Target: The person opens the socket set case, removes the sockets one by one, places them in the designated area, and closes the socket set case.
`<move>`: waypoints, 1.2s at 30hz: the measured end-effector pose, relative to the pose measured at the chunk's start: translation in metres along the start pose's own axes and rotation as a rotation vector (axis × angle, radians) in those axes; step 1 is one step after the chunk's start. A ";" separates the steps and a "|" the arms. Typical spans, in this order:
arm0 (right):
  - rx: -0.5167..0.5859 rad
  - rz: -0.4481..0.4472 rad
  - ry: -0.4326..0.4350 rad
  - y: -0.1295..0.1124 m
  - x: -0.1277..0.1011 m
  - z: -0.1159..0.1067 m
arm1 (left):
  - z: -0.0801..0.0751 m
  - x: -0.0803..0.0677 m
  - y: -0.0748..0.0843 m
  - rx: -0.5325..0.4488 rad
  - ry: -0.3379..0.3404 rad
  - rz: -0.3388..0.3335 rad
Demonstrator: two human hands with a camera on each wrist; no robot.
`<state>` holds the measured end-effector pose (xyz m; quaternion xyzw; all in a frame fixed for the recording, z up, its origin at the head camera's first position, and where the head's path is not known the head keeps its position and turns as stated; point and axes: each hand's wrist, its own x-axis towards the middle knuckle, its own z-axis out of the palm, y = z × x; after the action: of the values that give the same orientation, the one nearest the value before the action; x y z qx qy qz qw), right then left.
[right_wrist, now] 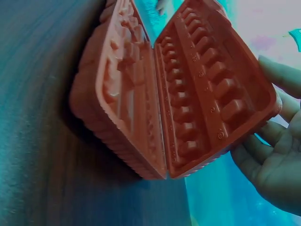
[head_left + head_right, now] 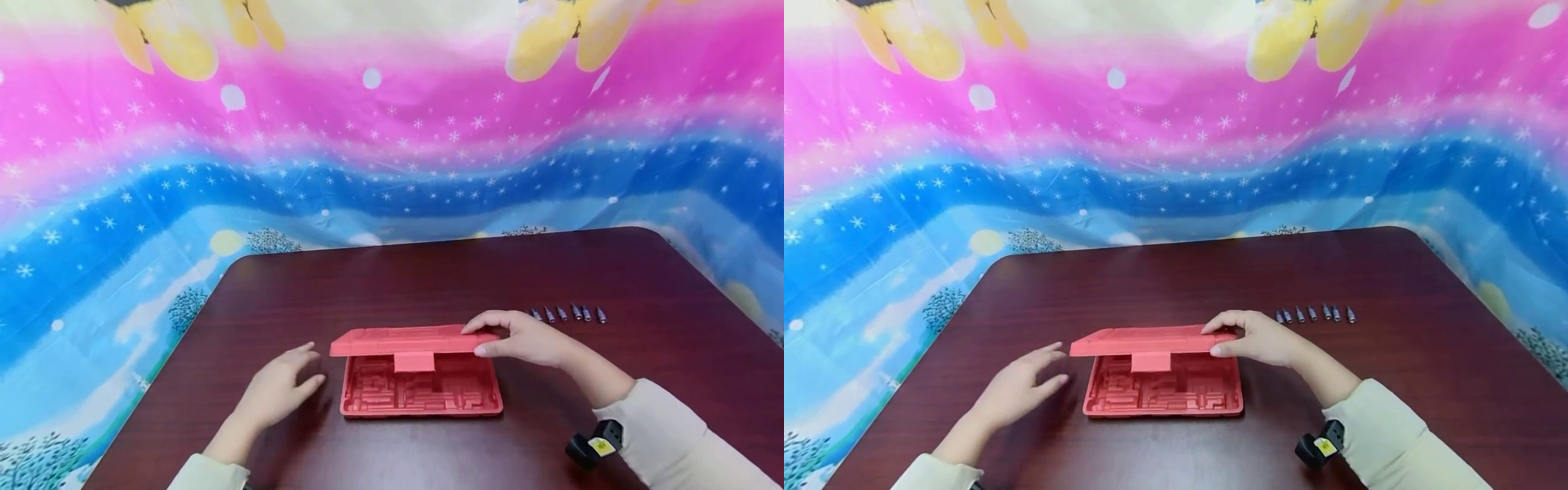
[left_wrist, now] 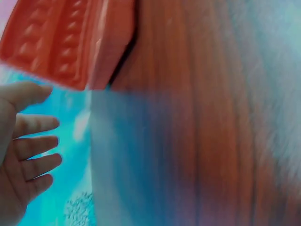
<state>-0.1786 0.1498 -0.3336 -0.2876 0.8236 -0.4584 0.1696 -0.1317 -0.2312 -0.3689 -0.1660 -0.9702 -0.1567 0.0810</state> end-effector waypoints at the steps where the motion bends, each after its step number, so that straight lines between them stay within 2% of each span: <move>1: -0.006 -0.014 -0.009 0.001 0.000 0.001 | -0.004 -0.001 -0.001 -0.013 0.036 -0.034; 4: -0.015 -0.049 -0.024 0.005 -0.001 0.004 | -0.014 -0.001 0.002 -0.098 0.139 -0.075; 7: -0.043 -0.034 -0.016 0.007 -0.003 0.008 | -0.020 0.003 0.012 -0.181 0.169 -0.021; 9: -0.070 -0.020 -0.012 0.008 -0.005 0.010 | -0.020 0.007 0.022 -0.206 0.138 0.055; 13: -0.146 -0.012 -0.021 0.009 -0.009 0.016 | -0.015 0.013 0.042 -0.199 0.013 0.204; 18: -0.294 -0.050 -0.028 0.012 -0.012 0.024 | -0.005 0.017 0.058 -0.141 -0.172 0.257; 21: -0.372 -0.074 -0.024 0.012 -0.014 0.030 | 0.002 0.019 0.063 -0.113 -0.237 0.292; 24: -0.420 -0.086 -0.015 0.013 -0.015 0.034 | 0.010 0.021 0.064 -0.095 -0.256 0.333; 30: -0.520 -0.077 -0.008 0.017 -0.018 0.043 | 0.027 0.022 0.070 -0.041 -0.247 0.409; 36: -0.570 -0.101 0.008 0.018 -0.020 0.047 | 0.040 0.023 0.079 0.100 -0.205 0.467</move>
<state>-0.1431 0.1394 -0.3734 -0.3623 0.9047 -0.2174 0.0555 -0.1300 -0.1401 -0.3801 -0.3962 -0.9153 -0.0679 0.0245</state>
